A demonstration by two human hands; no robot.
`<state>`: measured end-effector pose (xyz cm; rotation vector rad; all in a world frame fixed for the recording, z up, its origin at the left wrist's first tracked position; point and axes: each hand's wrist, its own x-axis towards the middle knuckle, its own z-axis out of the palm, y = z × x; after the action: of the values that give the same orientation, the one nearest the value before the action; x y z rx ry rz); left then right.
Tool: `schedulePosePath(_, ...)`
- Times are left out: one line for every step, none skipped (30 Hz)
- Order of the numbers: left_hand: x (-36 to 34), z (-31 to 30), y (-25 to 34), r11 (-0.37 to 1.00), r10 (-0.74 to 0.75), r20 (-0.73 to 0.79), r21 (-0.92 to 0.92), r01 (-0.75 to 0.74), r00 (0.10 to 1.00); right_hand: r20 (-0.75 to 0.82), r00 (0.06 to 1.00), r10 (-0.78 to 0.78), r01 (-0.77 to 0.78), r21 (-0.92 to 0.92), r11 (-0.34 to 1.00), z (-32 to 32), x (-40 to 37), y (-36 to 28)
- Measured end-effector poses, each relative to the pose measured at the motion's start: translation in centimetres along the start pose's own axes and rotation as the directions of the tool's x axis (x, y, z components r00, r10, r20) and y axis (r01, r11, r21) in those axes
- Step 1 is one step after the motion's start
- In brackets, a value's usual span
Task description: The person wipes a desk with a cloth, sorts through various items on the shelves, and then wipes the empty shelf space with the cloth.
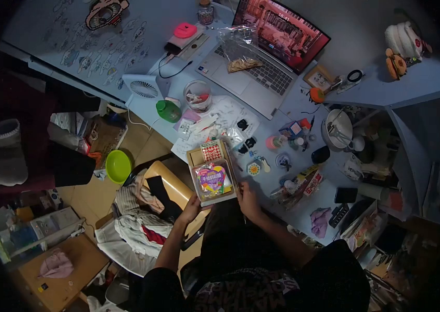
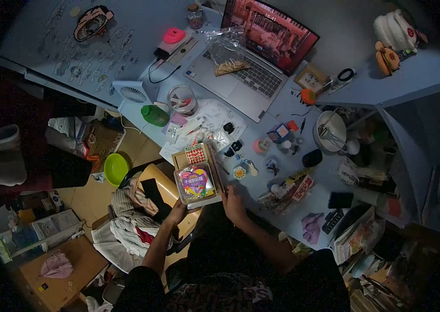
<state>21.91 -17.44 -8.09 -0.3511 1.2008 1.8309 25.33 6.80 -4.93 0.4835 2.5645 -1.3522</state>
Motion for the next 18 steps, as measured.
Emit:
schedulePosePath(0.3,0.4,0.3,1.000,-0.009,-0.014,-0.001,0.009,1.000,-0.034,0.999,-0.005,0.004,-0.025,1.000,-0.2,0.0,-0.4)
schedulePosePath(0.5,0.7,0.6,1.000,-0.019,-0.030,-0.003,0.019,0.999,-0.066,0.998,-0.010,0.007,-0.049,0.999,-0.4,0.0,-0.9)
schedulePosePath(0.6,1.4,1.1,1.000,-0.024,-0.024,0.000,0.024,0.999,-0.072,0.997,-0.005,0.001,-0.048,0.999,-1.1,0.1,-1.9)
schedulePosePath(0.5,2.1,1.5,1.000,-0.007,-0.043,0.009,0.008,0.999,-0.020,0.997,0.077,-0.080,-0.195,0.978,-2.1,0.2,-3.4)
schedulePosePath(0.5,2.7,2.0,1.000,0.009,-0.062,0.019,-0.008,0.998,0.020,0.986,0.167,-0.150,-0.340,0.928,-2.8,0.3,-4.3)
schedulePosePath(0.8,2.7,1.8,1.000,0.005,-0.057,0.023,-0.003,0.998,0.015,0.985,0.172,-0.157,-0.338,0.928,-3.1,0.4,-4.6)
schedulePosePath(1.2,2.7,1.7,0.999,-0.002,-0.064,0.047,0.005,0.998,0.039,0.986,0.163,-0.131,-0.432,0.892,-3.4,0.4,-4.9)
schedulePosePath(1.6,2.7,1.5,0.997,-0.011,-0.070,0.073,0.016,0.997,0.064,0.985,0.159,-0.103,-0.521,0.848,-3.6,0.5,-5.0)
schedulePosePath(2.1,2.3,1.0,0.997,-0.017,-0.062,0.077,0.022,0.998,0.056,0.984,0.167,-0.115,-0.519,0.847,-3.5,0.4,-4.8)
schedulePosePath(2.6,1.8,0.6,0.997,-0.003,-0.018,0.072,0.005,1.000,0.006,0.996,0.084,-0.067,-0.535,0.842,-3.4,0.3,-4.3)
schedulePosePath(3.0,1.3,0.1,0.998,0.009,0.026,0.066,-0.011,1.000,-0.044,0.999,0.000,-0.024,-0.554,0.832,-3.3,0.2,-3.9)
schedulePosePath(3.0,1.5,0.3,0.997,0.000,0.040,0.072,-0.003,0.999,-0.057,0.998,0.011,-0.041,-0.553,0.832,-3.4,0.2,-3.7)
schedulePosePath(3.0,1.8,0.6,0.989,0.040,0.032,0.142,-0.044,0.999,-0.058,0.998,0.001,-0.031,-0.523,0.852,-3.5,0.3,-3.5)
schedulePosePath(3.1,2.0,0.9,0.974,0.081,0.029,0.211,-0.086,0.996,-0.062,0.998,-0.010,-0.022,-0.492,0.871,-3.6,0.4,-3.3)
schedulePosePath(3.4,2.0,1.0,0.972,0.070,0.046,0.220,-0.079,0.996,-0.079,0.997,0.003,-0.042,-0.489,0.871,-3.6,0.4,-3.1)
schedulePosePath(3.6,2.0,1.1,0.971,0.035,0.003,0.238,-0.035,0.999,-0.100,0.995,-0.020,-0.030,-0.472,0.881,-3.6,0.4,-2.9)
schedulePosePath(3.6,1.9,1.2,0.966,-0.001,-0.040,0.258,0.012,0.999,-0.123,0.992,-0.041,-0.020,-0.455,0.890,-3.5,0.2,-2.7)
schedulePosePath(3.6,1.6,1.2,0.953,0.000,-0.067,0.301,0.020,0.998,-0.149,0.989,-0.022,-0.049,-0.452,0.891,-3.6,-0.1,-2.9)
